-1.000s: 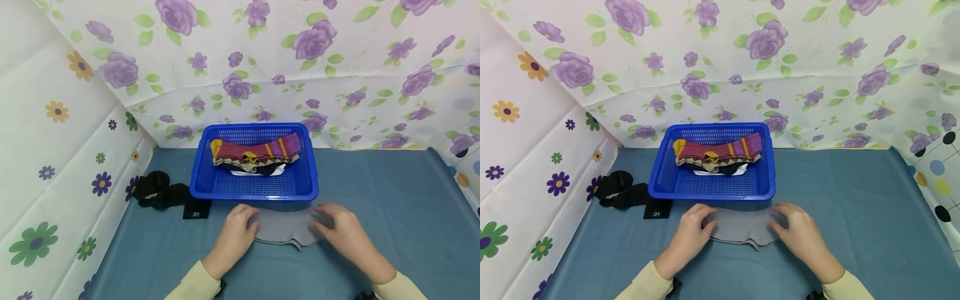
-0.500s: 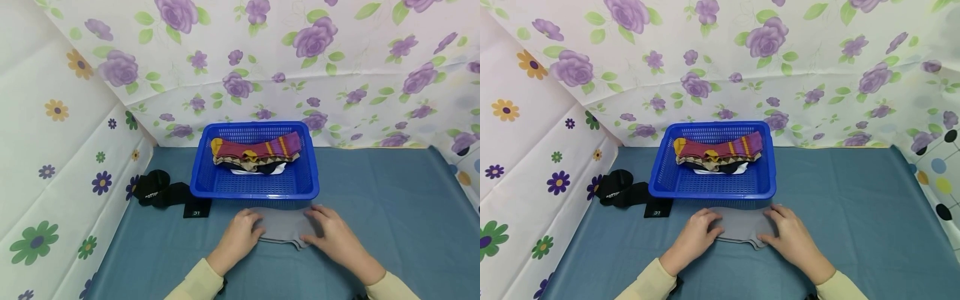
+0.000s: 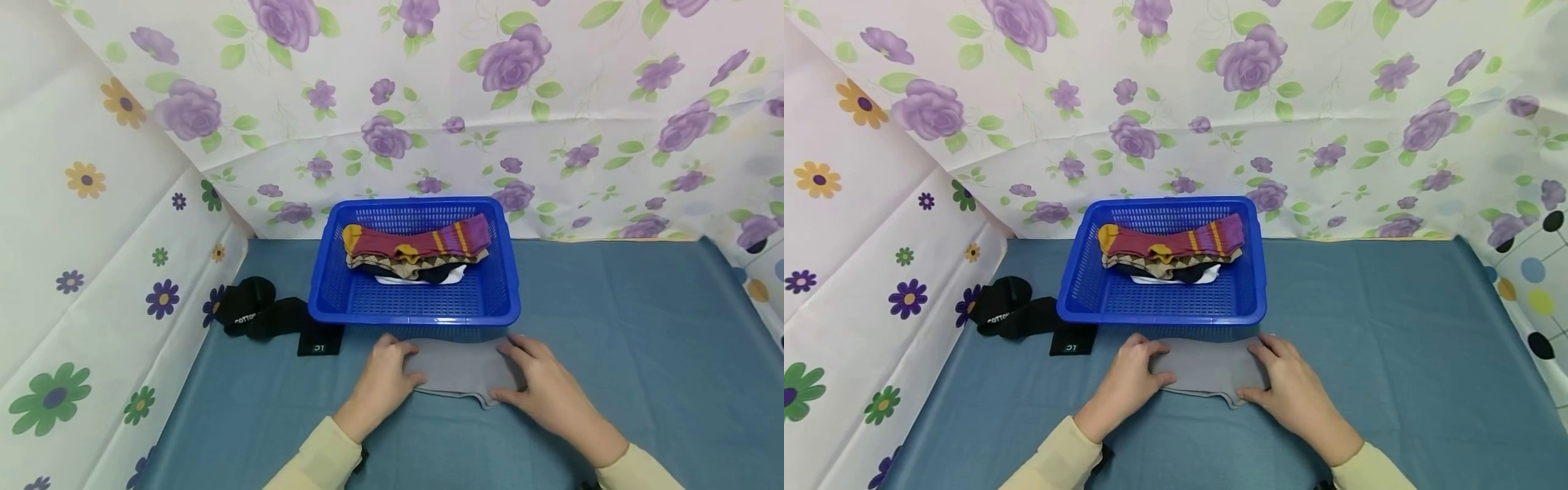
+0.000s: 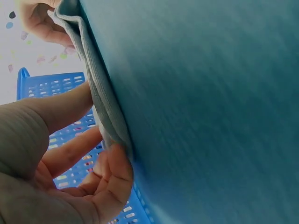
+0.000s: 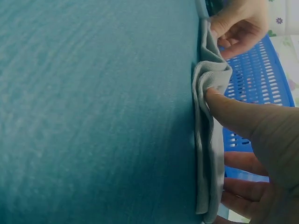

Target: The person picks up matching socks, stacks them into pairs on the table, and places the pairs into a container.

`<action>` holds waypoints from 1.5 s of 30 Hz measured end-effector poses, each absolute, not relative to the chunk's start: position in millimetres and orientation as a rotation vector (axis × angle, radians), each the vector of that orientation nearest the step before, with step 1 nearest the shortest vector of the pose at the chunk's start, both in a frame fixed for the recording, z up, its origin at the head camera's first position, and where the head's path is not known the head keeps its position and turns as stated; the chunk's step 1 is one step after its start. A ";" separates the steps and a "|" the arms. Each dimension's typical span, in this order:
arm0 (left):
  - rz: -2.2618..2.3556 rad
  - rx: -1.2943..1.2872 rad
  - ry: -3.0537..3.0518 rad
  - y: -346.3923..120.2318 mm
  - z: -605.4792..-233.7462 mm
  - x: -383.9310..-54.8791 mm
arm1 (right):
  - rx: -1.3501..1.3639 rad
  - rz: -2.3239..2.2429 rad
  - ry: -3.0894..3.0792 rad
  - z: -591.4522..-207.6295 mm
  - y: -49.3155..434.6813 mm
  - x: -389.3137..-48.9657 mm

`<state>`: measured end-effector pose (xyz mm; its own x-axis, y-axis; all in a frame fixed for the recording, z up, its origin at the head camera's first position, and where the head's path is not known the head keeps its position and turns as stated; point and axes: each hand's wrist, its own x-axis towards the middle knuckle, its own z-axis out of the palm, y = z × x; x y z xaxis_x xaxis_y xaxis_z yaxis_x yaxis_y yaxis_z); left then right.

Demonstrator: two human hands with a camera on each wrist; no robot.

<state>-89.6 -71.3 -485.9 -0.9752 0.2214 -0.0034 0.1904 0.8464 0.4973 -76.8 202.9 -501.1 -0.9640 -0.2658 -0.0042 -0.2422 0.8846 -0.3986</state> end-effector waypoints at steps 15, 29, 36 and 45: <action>0.845 0.246 2.878 -79.6 -485.1 -93.5 | -0.308 -0.741 3.022 -496.7 211.3 -83.9; 0.865 0.234 2.889 -79.8 -489.2 -99.3 | -0.073 -0.777 2.914 -487.9 217.1 -95.5; 0.885 0.118 2.867 -76.9 -486.9 -103.1 | 0.027 -0.789 2.773 -484.3 218.2 -103.2; 0.869 0.146 2.781 -82.5 -484.1 -104.3 | -0.003 -0.797 2.711 -487.3 216.9 -105.6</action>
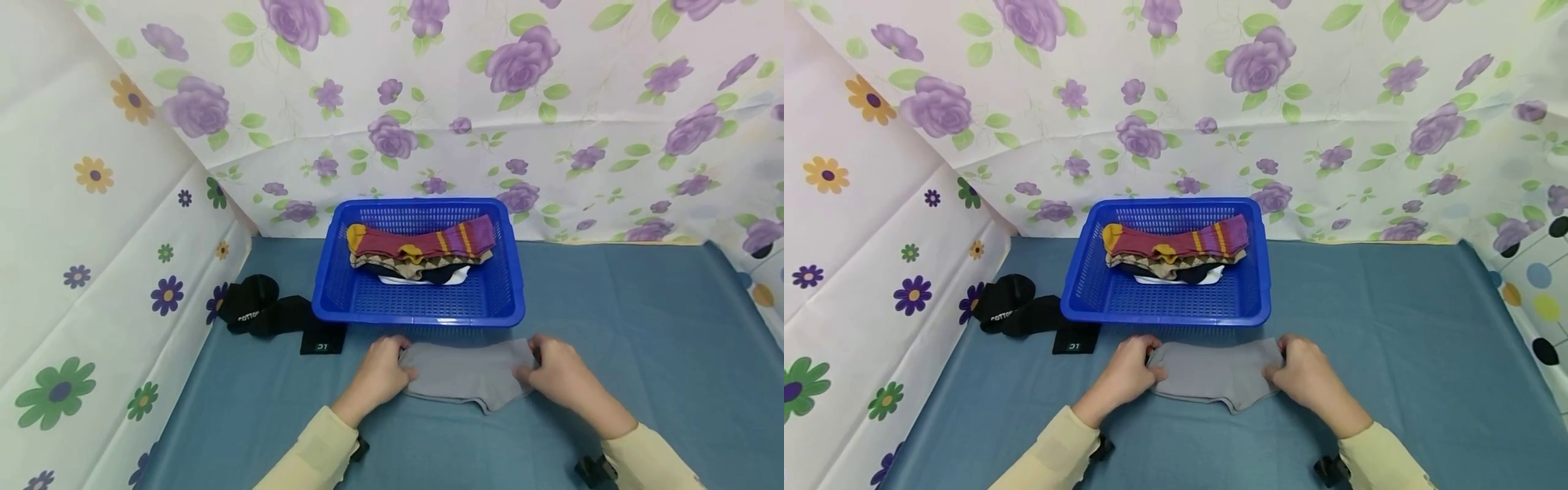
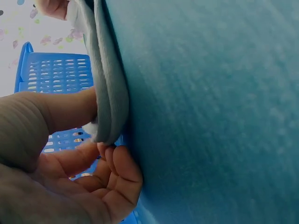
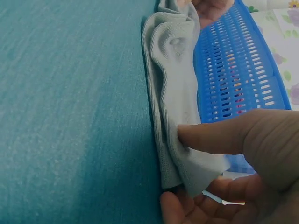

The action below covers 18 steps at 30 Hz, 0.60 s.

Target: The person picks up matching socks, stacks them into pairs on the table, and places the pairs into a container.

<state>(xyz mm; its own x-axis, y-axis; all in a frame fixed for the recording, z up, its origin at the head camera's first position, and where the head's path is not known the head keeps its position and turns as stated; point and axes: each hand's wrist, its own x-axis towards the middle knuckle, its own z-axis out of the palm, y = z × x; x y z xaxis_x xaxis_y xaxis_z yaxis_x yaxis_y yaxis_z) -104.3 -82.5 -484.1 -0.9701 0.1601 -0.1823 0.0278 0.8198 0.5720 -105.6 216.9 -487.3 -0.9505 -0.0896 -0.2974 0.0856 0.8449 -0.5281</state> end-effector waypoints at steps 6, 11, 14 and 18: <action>0.944 0.233 2.718 -89.1 -481.9 -99.7 | -0.101 -0.872 2.758 -488.8 217.5 -101.5; 1.066 0.297 2.635 -94.0 -474.9 -96.2 | -0.131 -0.899 2.745 -485.2 219.7 -96.1; 1.100 0.310 2.608 -95.4 -465.3 -94.1 | -0.157 -0.918 2.716 -476.1 222.4 -93.0; 1.125 0.322 2.595 -96.8 -446.8 -92.1 | -0.237 -0.938 2.681 -454.8 226.8 -90.4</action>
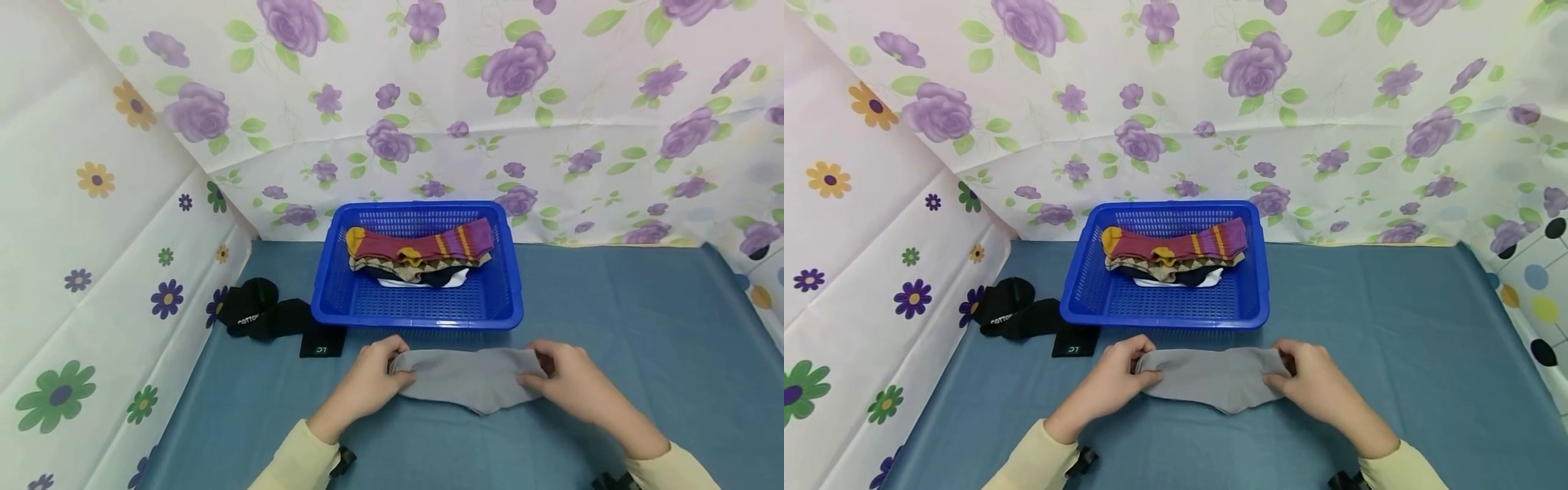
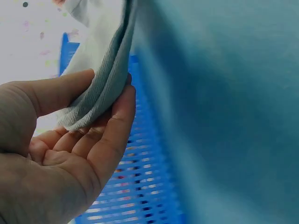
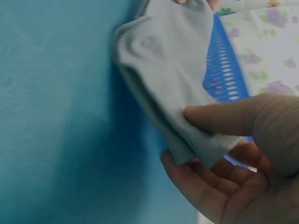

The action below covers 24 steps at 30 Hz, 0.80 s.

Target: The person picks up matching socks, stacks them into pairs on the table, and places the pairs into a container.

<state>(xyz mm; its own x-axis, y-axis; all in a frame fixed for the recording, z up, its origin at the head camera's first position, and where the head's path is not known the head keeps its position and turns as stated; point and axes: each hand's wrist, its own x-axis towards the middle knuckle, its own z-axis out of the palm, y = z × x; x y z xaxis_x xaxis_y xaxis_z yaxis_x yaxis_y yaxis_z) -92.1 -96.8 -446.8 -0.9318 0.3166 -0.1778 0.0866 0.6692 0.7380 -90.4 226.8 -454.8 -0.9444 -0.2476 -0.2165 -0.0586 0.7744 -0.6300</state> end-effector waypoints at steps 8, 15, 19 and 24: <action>1.208 0.378 2.578 -106.5 -395.9 -102.5 | -0.312 -0.956 2.661 -400.9 229.2 -97.7; 1.296 0.388 2.631 -119.9 -362.6 -141.7 | -0.439 -1.032 2.736 -365.9 221.9 -130.6; 1.307 0.354 2.685 -125.7 -347.9 -174.8 | -0.470 -1.033 2.785 -353.4 210.0 -166.5; 1.265 0.293 2.729 -131.8 -339.8 -218.3 | -0.465 -1.040 2.817 -342.1 194.2 -212.0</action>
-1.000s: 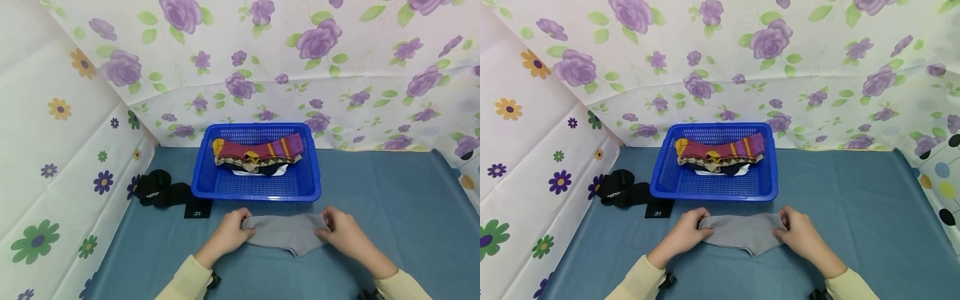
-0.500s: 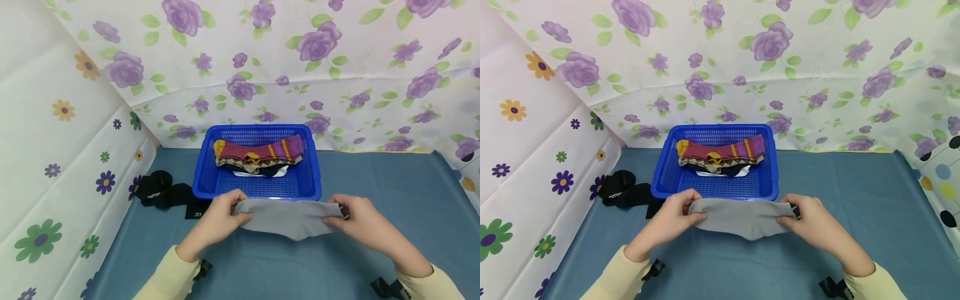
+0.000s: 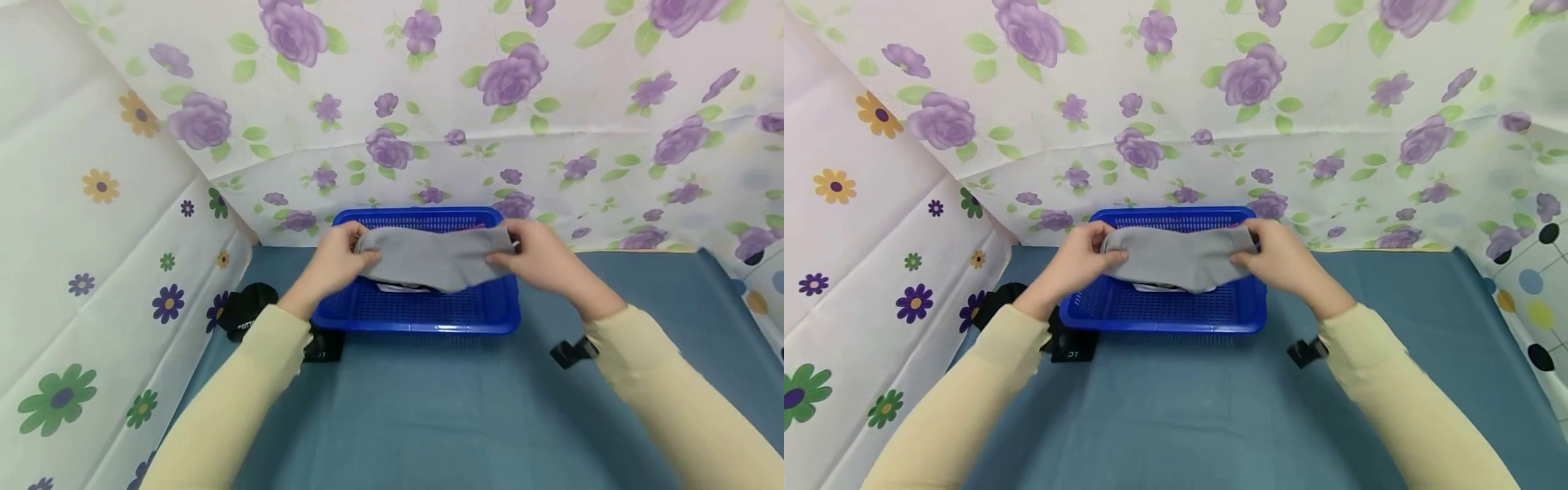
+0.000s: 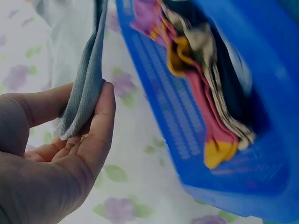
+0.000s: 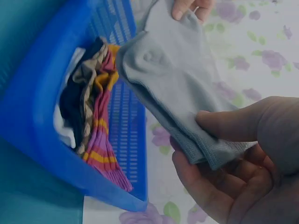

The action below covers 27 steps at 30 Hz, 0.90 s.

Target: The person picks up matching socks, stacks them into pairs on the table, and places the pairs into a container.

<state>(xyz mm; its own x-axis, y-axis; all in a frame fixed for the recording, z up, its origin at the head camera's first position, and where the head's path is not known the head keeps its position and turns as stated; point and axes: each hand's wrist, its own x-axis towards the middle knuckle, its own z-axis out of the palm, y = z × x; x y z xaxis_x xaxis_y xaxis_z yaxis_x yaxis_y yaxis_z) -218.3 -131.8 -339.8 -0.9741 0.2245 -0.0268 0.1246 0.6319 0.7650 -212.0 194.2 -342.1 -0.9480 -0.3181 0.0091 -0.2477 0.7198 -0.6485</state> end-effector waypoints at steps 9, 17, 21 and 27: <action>1.144 0.068 2.760 -138.7 -351.4 -274.3 | -0.489 -0.895 2.855 -347.3 171.9 -269.5; 0.857 0.029 2.832 -137.1 -364.7 -299.1 | -0.562 -0.776 2.811 -364.5 155.3 -303.3; 0.746 0.031 2.841 -133.7 -369.6 -309.2 | -0.565 -0.679 2.785 -369.4 148.8 -313.1; 0.609 0.006 2.876 -132.0 -378.1 -319.2 | -0.500 -0.613 2.774 -373.8 143.9 -319.2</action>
